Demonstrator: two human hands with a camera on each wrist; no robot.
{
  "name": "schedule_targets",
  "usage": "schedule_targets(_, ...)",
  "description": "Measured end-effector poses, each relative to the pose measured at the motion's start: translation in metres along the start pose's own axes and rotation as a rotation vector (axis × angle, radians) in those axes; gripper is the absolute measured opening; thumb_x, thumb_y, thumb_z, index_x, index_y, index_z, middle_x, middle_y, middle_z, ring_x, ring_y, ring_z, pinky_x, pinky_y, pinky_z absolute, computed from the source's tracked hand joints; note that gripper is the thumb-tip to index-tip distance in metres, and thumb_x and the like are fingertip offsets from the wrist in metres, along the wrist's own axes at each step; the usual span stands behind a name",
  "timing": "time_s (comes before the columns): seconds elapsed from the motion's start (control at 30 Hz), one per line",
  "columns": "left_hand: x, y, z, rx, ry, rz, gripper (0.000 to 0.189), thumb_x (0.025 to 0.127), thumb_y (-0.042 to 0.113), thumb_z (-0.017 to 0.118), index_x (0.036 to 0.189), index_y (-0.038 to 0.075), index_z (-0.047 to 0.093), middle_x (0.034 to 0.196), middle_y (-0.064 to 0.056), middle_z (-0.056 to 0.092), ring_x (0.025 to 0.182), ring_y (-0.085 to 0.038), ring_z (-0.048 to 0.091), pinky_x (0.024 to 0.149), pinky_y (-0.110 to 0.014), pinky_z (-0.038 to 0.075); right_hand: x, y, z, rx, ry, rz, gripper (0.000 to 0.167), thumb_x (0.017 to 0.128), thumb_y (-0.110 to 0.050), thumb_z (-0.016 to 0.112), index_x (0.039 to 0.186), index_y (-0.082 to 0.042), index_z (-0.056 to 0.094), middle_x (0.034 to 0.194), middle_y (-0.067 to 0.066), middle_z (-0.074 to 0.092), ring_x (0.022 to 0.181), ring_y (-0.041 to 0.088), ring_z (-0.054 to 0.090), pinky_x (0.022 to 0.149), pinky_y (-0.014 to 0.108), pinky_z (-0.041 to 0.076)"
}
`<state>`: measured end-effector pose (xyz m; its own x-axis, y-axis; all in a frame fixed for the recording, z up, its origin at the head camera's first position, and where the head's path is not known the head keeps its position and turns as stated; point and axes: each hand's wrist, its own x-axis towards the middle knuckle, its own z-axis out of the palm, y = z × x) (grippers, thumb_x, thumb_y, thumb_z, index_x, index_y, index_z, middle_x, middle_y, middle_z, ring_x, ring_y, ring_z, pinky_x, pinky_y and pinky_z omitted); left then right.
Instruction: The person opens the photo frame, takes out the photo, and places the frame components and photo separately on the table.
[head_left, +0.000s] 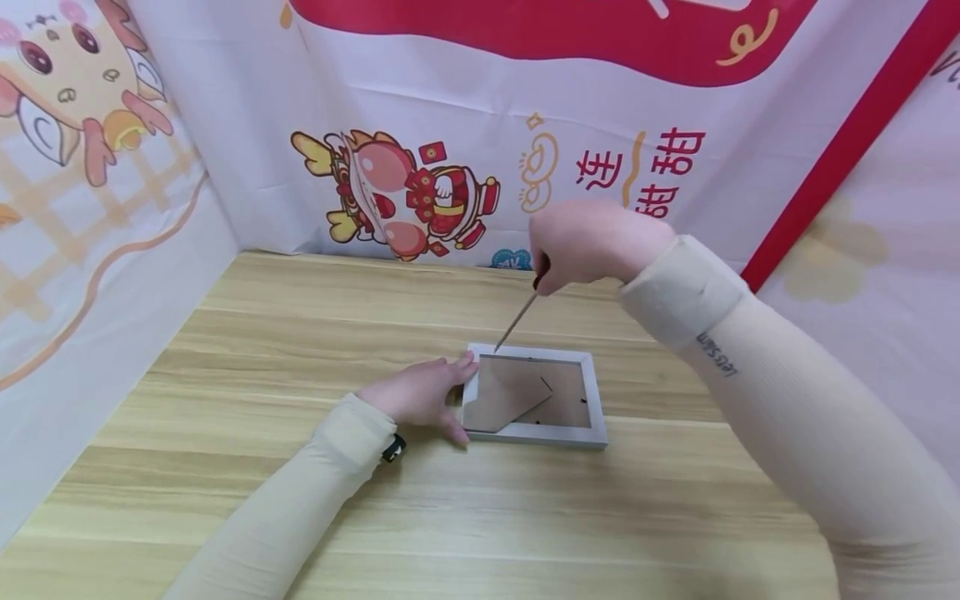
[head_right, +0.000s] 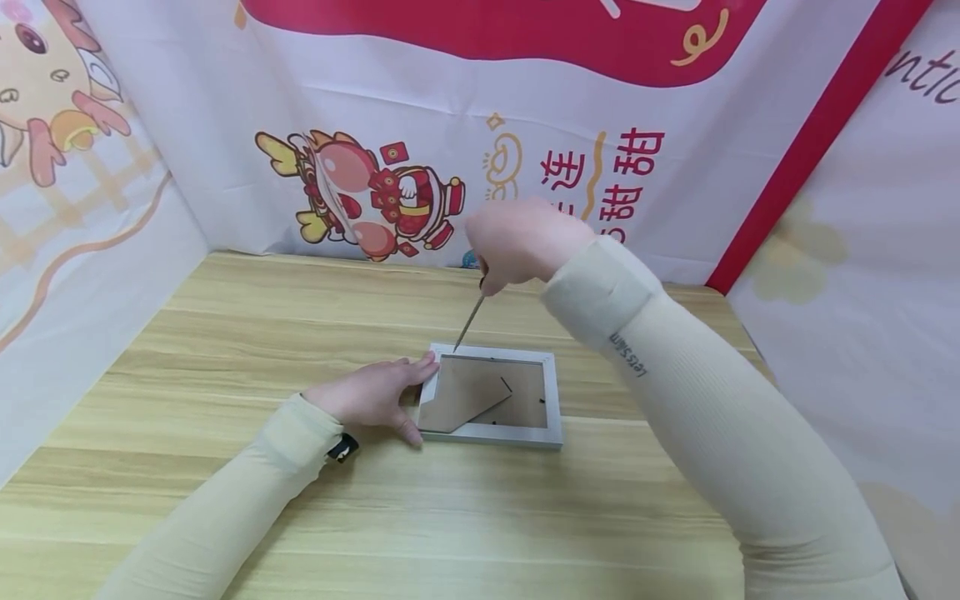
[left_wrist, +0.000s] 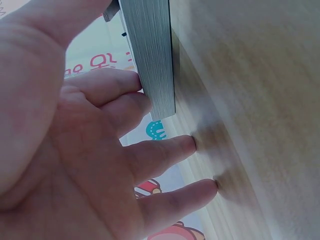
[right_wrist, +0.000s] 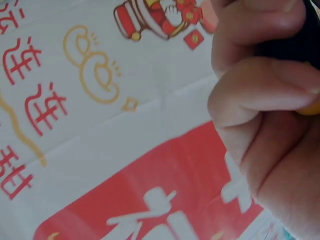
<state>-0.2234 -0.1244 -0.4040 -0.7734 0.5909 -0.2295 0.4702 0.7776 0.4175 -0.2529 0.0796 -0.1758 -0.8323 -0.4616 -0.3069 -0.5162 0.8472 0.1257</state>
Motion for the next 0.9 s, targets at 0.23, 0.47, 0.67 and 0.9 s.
schedule_targets(0.23, -0.001, 0.0, 0.002, -0.038, 0.023, 0.006, 0.114, 0.067, 0.044, 0.09, 0.156, 0.009, 0.029, 0.163, -0.005, 0.017, 0.14, -0.046, 0.029, 0.115, -0.049, 0.026, -0.02, 0.04, 0.015, 0.114, 0.21, -0.029, 0.014, 0.084, -0.026, 0.081, 0.096, -0.018, 0.081, 0.089, 0.0, 0.073, 0.082, 0.02, 0.065, 0.075, 0.04, 0.054)
schedule_targets(0.47, -0.002, 0.003, 0.0, -0.008, 0.019, 0.017, 0.115, 0.067, 0.046, 0.09, 0.156, 0.008, 0.027, 0.162, -0.007, 0.018, 0.14, -0.045, 0.032, 0.115, -0.049, 0.027, -0.035, 0.08, 0.067, 0.363, 0.47, 0.023, 0.03, 0.084, -0.027, 0.081, 0.111, -0.015, 0.077, 0.101, 0.007, 0.073, 0.089, 0.022, 0.065, 0.08, 0.042, 0.054)
schedule_targets(0.67, -0.002, 0.003, 0.0, -0.006, 0.014, 0.008, 0.116, 0.067, 0.046, 0.089, 0.157, 0.01, 0.026, 0.162, -0.006, 0.016, 0.14, -0.044, 0.031, 0.115, -0.049, 0.026, -0.046, 0.102, 0.124, 0.515, 0.674, 0.016, 0.028, 0.086, -0.024, 0.079, 0.111, -0.012, 0.077, 0.098, 0.006, 0.073, 0.079, 0.018, 0.064, 0.066, 0.031, 0.053)
schedule_targets(0.9, 0.0, 0.002, 0.0, 0.013, 0.014, 0.005, 0.115, 0.067, 0.049, 0.089, 0.157, 0.011, 0.027, 0.162, -0.006, 0.017, 0.142, -0.037, 0.032, 0.115, -0.046, 0.027, -0.056, 0.113, 0.171, 0.587, 0.683, 0.135, 0.029, 0.088, -0.028, 0.078, 0.11, -0.01, 0.077, 0.102, 0.011, 0.072, 0.086, 0.025, 0.064, 0.072, 0.042, 0.053)
